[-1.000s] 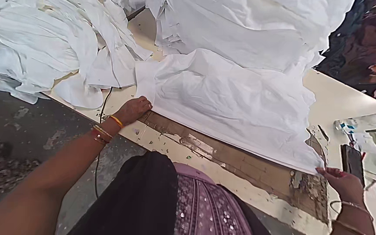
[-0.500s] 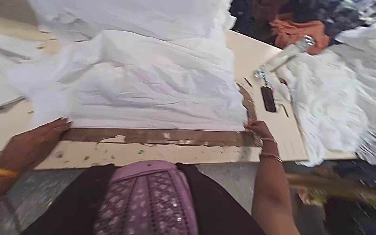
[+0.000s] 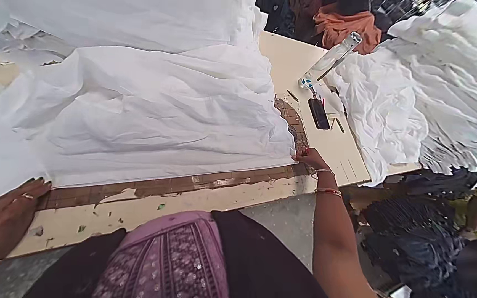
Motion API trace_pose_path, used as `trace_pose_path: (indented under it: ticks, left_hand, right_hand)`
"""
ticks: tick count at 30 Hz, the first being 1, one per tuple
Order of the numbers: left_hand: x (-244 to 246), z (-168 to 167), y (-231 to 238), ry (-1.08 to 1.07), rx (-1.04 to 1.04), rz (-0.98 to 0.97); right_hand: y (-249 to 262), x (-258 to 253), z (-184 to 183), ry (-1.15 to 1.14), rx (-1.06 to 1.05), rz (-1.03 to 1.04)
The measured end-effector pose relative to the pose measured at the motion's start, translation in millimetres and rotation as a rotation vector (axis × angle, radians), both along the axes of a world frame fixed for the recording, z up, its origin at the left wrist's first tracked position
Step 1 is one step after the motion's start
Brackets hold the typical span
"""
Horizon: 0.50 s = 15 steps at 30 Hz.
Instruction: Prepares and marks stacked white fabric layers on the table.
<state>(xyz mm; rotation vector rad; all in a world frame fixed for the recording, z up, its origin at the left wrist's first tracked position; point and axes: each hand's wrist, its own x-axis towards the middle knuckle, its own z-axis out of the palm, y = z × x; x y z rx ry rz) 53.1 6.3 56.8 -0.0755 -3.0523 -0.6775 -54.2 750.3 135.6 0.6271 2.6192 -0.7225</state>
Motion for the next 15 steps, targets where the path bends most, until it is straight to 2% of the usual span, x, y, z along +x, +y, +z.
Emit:
trace_pose_path:
  ticks: [3,7,10,15]
  left_hand:
    - [-15,1,2,-0.034,-0.097,-0.017]
    - [-61,-7,3,-0.119,-0.117,0.09]
    - [-96,-8,8,-0.029,-0.224,0.066]
    - [-146,-18,6,0.031,-0.157,0.109]
  right_hand:
    - [-6,-13,-6,0.058,0.084,0.03]
    - [-17,-39,-9,0.059,0.195,0.0]
    - [-26,-49,-6,0.089,0.238,-0.064]
    - [-44,-76,-10,0.165,0.309,-0.189]
